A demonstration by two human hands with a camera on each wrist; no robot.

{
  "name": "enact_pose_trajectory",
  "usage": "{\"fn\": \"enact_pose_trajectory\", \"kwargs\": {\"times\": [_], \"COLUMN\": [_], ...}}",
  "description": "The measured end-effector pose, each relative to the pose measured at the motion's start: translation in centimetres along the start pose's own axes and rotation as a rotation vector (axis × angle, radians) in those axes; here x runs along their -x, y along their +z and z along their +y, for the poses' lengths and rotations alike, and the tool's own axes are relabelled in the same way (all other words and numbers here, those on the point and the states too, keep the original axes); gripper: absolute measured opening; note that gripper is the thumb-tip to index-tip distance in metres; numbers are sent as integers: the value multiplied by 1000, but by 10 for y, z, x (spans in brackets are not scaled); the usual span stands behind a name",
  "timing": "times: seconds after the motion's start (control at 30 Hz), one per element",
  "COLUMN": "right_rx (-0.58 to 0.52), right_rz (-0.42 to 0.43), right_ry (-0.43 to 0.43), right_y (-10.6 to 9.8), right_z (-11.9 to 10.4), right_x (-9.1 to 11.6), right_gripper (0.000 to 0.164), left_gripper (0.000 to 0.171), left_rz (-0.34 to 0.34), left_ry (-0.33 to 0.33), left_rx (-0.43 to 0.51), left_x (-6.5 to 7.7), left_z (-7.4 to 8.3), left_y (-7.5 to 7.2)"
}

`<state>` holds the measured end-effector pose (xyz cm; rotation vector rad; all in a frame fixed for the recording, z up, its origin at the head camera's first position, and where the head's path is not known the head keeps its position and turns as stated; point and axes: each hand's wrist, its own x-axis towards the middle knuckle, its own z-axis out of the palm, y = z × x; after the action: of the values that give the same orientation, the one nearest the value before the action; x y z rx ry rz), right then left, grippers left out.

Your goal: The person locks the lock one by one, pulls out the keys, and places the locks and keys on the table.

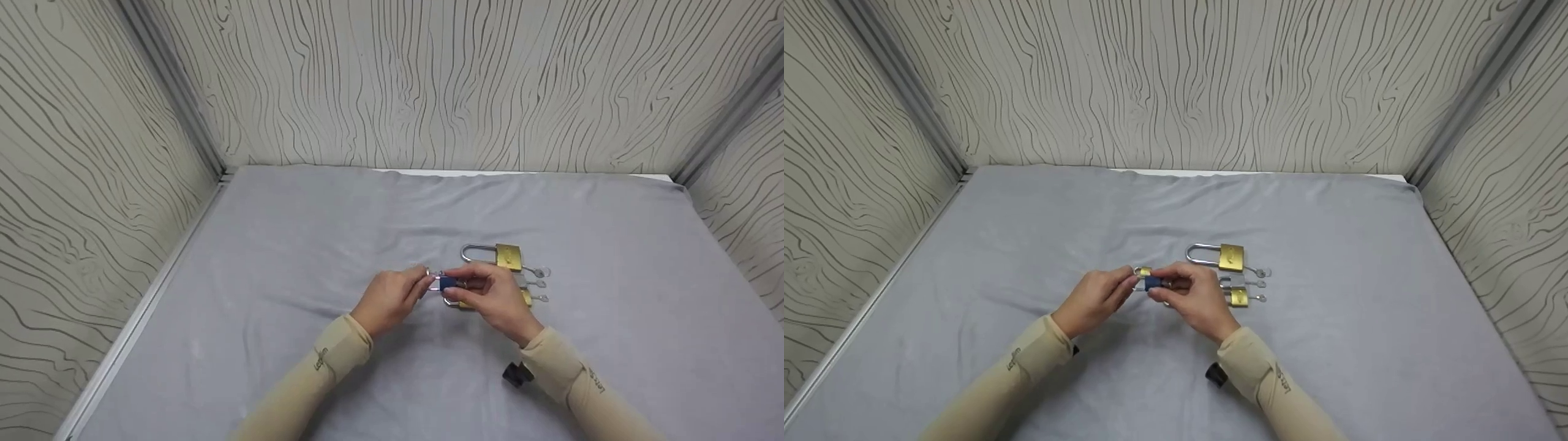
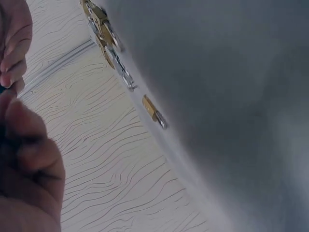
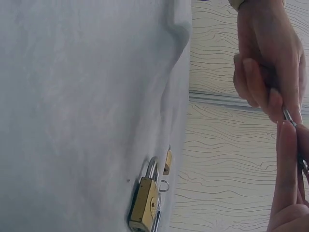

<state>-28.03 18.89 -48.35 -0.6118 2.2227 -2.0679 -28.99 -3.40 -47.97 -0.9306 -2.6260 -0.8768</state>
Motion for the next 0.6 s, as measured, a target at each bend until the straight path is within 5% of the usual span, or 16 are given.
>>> {"fn": "enact_pose_trajectory", "kwargs": {"times": [0.6], "right_rx": [-124], "right_rz": [-29], "right_ry": [48], "right_y": [-2], "right_z": [2], "right_x": [1], "right_gripper": [36], "left_gripper": [31], "left_rz": [18], "left_ry": [-13], "left_rx": [106], "left_x": [-2], "left_z": [4], "left_y": [7]}}
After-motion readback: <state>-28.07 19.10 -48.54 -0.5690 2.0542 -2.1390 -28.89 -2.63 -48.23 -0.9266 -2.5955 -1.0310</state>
